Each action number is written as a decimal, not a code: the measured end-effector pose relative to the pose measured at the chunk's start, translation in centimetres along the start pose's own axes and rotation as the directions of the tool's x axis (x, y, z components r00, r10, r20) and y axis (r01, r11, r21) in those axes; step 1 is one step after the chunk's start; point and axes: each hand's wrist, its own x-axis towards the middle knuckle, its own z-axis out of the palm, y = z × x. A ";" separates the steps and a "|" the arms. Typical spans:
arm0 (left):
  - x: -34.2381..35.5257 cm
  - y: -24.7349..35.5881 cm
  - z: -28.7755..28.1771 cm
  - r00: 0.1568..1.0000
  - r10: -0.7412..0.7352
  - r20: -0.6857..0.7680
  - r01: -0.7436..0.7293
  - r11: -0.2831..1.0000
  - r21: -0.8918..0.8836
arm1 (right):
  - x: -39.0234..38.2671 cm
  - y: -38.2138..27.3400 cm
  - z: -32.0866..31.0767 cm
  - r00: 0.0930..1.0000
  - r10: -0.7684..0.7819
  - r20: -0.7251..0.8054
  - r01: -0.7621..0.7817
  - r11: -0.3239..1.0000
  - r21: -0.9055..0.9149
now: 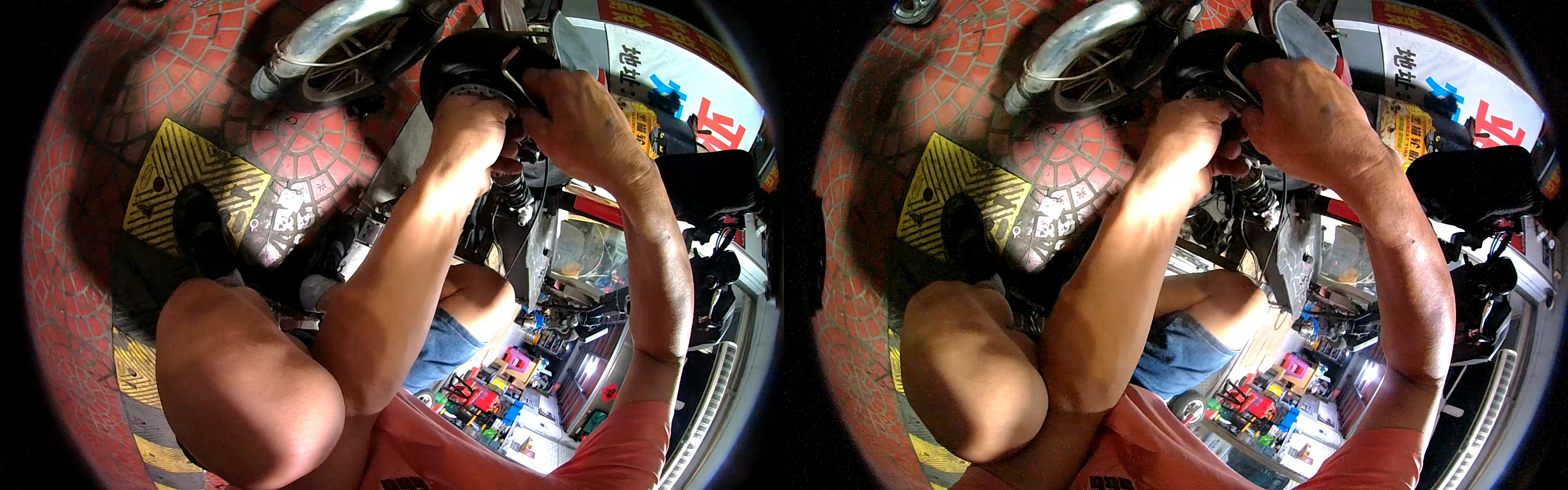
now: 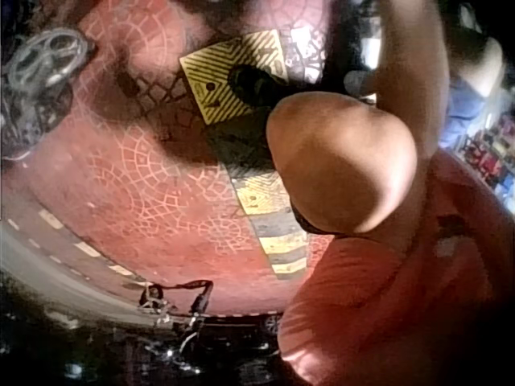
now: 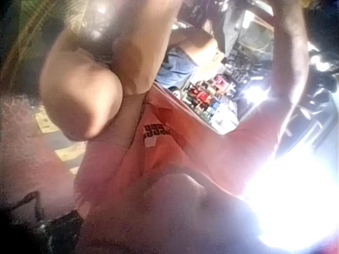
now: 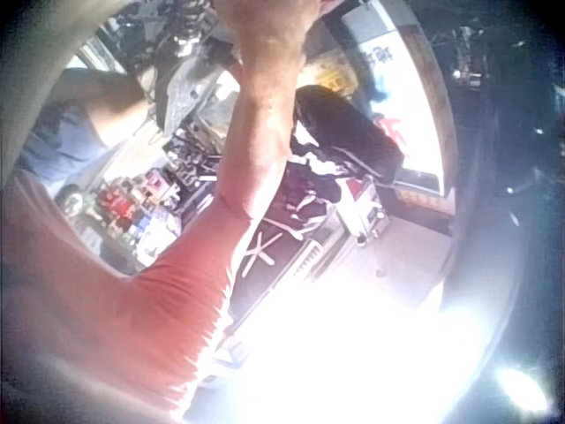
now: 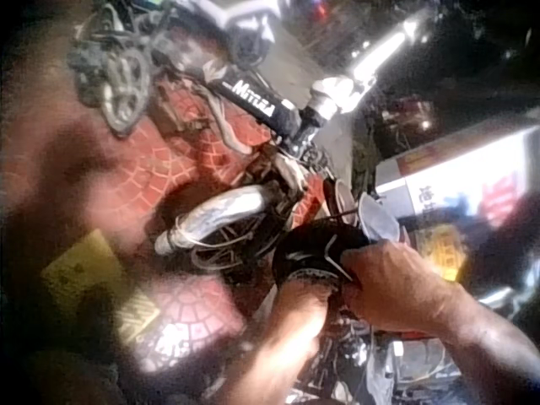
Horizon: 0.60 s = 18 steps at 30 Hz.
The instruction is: The person is repairing a scooter in a workshop. They use a wrench to tighten bolts on the rear wheel and brake assembly, then attach a red plastic panel to the rear of the scooter.
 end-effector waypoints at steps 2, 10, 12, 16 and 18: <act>0.2 -0.6 0.0 1.000 -0.010 -0.012 0.009 0.997 -0.075 | 0.1 -0.1 -0.1 1.000 -0.023 -0.009 0.023 1.000 -0.008; 0.3 -2.1 0.1 0.999 0.012 -0.030 -0.016 0.990 -0.139 | 0.2 -0.1 -0.4 1.000 -0.014 0.002 0.015 0.999 -0.050; 0.1 -2.4 0.4 0.999 0.023 -0.028 -0.026 0.990 -0.142 | 0.1 -0.3 -0.7 1.000 0.017 0.023 -0.016 0.999 -0.049; 0.2 -2.4 0.5 0.999 0.017 -0.042 -0.025 0.982 -0.186 | 0.4 -0.5 -0.9 0.999 0.039 0.034 -0.038 0.999 -0.019; 0.1 -2.4 0.6 0.999 -0.001 -0.045 -0.008 0.981 -0.193 | 0.1 -0.2 -0.8 0.999 0.051 0.012 -0.051 0.999 -0.003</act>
